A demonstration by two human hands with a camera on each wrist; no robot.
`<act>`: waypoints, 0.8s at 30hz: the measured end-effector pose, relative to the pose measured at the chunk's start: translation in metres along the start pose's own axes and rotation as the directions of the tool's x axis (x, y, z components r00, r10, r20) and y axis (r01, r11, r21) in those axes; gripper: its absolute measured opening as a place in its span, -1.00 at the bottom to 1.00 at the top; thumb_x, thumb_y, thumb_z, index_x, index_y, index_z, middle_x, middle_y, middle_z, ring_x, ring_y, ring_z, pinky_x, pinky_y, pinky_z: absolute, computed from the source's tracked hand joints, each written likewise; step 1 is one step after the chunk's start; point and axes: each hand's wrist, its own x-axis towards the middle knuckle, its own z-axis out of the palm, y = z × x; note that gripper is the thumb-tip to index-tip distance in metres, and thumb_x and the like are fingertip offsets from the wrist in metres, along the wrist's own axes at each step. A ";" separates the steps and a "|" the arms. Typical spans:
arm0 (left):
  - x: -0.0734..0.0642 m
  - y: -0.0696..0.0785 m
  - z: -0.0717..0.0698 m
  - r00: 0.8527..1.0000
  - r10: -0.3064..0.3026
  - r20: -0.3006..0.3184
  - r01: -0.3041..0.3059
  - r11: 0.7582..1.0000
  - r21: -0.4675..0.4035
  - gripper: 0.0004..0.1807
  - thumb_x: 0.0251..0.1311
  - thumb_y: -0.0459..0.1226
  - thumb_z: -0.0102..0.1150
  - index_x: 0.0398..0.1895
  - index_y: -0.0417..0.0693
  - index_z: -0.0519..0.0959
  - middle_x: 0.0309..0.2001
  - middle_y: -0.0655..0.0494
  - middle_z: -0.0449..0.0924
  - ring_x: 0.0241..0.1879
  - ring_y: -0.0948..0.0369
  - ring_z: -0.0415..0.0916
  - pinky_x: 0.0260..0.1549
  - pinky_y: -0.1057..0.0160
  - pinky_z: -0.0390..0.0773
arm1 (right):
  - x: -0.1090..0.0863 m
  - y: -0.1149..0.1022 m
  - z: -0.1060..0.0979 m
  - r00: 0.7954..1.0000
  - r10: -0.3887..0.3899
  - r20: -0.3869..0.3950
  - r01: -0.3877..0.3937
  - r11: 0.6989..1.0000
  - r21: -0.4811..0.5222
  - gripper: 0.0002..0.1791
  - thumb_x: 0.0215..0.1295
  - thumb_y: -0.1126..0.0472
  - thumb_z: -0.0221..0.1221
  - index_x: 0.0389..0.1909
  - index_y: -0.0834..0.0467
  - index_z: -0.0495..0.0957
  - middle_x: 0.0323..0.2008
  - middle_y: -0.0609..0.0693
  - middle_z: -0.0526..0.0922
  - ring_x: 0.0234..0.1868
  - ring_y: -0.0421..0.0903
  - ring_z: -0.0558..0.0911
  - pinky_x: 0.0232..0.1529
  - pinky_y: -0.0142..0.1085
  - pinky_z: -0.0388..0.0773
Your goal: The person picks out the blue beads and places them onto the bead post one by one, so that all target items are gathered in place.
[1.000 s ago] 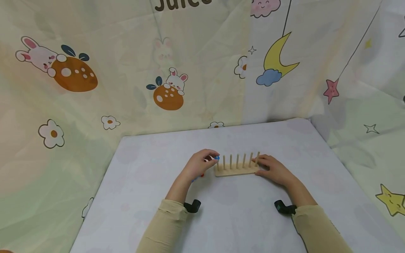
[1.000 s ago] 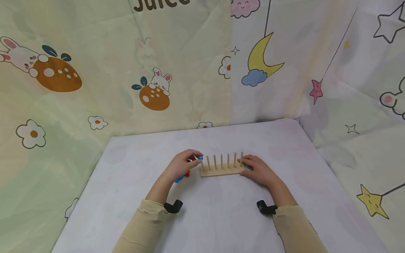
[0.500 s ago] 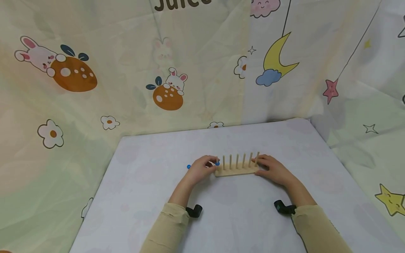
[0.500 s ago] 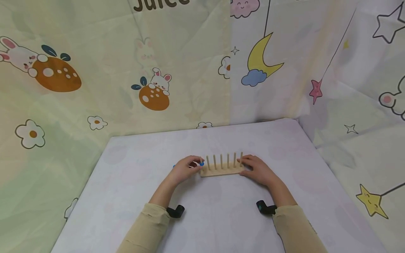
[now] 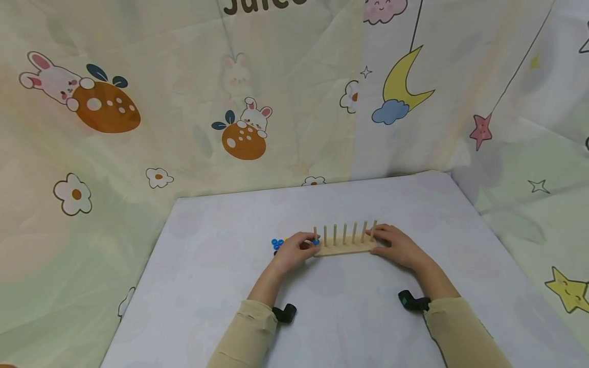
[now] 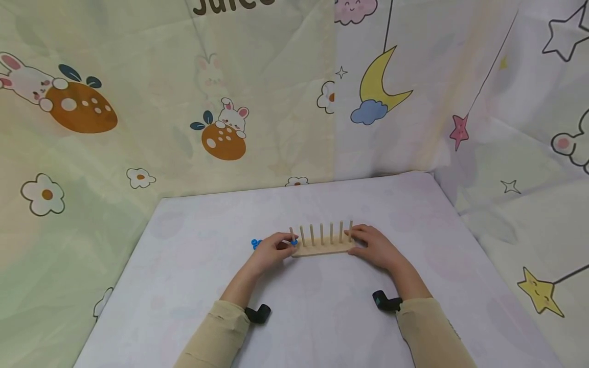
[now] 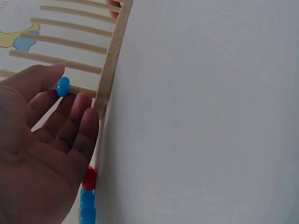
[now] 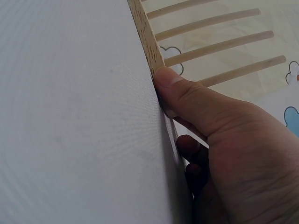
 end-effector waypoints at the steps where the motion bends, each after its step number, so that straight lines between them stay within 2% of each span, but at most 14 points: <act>1: 0.000 -0.001 0.000 1.000 0.003 -0.003 -0.003 1.000 0.012 -0.60 0.27 -0.09 0.28 0.16 0.07 0.60 0.12 0.10 0.59 0.01 0.17 0.58 -0.04 0.20 0.58 | 0.000 0.000 0.000 1.000 -0.003 -0.001 0.003 1.000 0.000 -0.36 0.21 -0.07 0.34 0.31 -0.01 0.49 0.28 0.10 0.45 0.36 0.20 0.33 0.32 0.21 0.25; 10: 0.004 -0.009 -0.002 1.000 0.022 0.007 -0.023 0.994 0.106 -0.62 0.28 -0.06 0.26 0.14 0.12 0.61 0.04 0.17 0.63 -0.03 0.25 0.57 -0.01 0.22 0.56 | 0.000 0.000 0.000 1.000 -0.017 -0.022 0.017 1.000 0.001 -0.38 0.20 -0.05 0.35 0.29 0.00 0.51 0.25 0.12 0.47 0.33 0.21 0.36 0.29 0.21 0.28; 24: 0.008 -0.009 -0.001 0.999 0.038 0.034 -0.045 0.968 0.249 -0.62 0.25 -0.13 0.29 0.11 -0.01 0.62 -0.10 0.15 0.58 -0.14 0.28 0.51 -0.11 0.27 0.52 | 0.001 -0.002 0.000 1.000 -0.009 -0.008 0.009 1.000 0.004 -0.37 0.21 -0.06 0.34 0.29 0.03 0.51 0.25 0.15 0.47 0.32 0.23 0.37 0.29 0.21 0.29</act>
